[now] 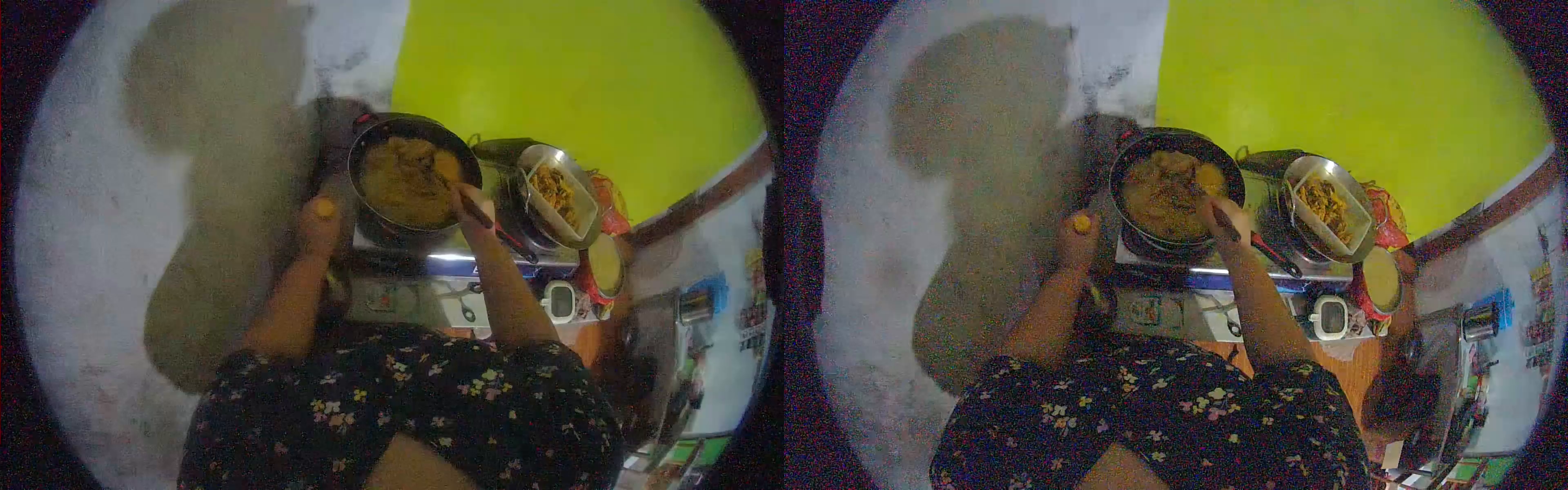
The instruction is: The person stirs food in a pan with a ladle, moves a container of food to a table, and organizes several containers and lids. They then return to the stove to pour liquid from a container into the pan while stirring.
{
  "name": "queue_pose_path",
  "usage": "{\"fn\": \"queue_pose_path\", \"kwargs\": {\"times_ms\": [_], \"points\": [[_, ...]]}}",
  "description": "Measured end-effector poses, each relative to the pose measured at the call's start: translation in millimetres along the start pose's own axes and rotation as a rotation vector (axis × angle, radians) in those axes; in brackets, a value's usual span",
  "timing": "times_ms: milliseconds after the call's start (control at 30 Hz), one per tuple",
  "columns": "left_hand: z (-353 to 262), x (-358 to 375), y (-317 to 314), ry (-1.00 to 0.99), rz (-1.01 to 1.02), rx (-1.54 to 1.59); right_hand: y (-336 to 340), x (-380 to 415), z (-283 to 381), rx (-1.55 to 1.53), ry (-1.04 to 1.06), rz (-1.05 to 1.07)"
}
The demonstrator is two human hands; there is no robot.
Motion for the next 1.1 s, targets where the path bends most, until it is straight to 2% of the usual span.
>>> {"fn": "queue_pose_path", "kwargs": {"times_ms": [67, 133, 200, 267, 367, 467, 567, 667, 767, 800, 900, 1000, 1067, 1100], "points": [[25, -3, -22, -0.042, 0.022, 0.072, 0, 1, 16, 0.111, -0.013, 0.126], [-10, 3, 4, -0.059, -0.018, -0.017, -12, 2, 15, 0.155, -0.111, 0.319], [-38, 8, 24, -0.044, -0.003, -0.017, -16, 3, 32, 0.326, 0.038, 0.431], [-47, 9, 28, 0.004, 0.066, 0.072, -13, 11, 72, 0.621, 0.439, 0.45], [-27, 2, 18, -0.034, 0.041, -0.026, -4, 13, 104, 0.473, 0.492, 0.443], [-11, -3, 5, -0.061, 0.073, 0.016, 1, 13, 121, 0.661, 0.534, 0.614], [-3, -3, 1, -0.056, 0.0, -0.03, 12, 5, 128, 0.579, 0.461, 0.497], [-19, 0, 12, -0.125, 0.056, 0.063, 25, -5, 122, 0.585, 0.494, 0.352], [-2, -2, 2, -0.089, -0.043, 0.007, 39, -15, 133, 0.291, 0.387, 0.103], [1, -3, -2, -0.115, -0.021, 0.021, 38, -18, 139, 0.306, 0.353, 0.081], [5, -4, -3, -0.149, 0.017, 0.022, 21, -6, 104, -0.021, 0.074, 0.126], [-11, 0, 7, -0.138, 0.008, -0.045, 13, 5, 121, 0.137, 0.092, 0.21], [-10, -2, 6, -0.183, 0.016, -0.063, 2, 19, 83, -0.015, -0.023, 0.153], [-20, 0, 12, -0.126, 0.034, -0.039, 0, 20, 79, -0.013, -0.029, 0.147]]}}
Point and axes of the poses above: each hand's wrist, its own x-axis away from the middle knuckle, its own y-axis out of the back of the hand, z = x × y, the point moved 6 cm from there along -x, towards the middle knuckle, and after that the axes turned 8 degrees about -z, right-handed, at the moved point
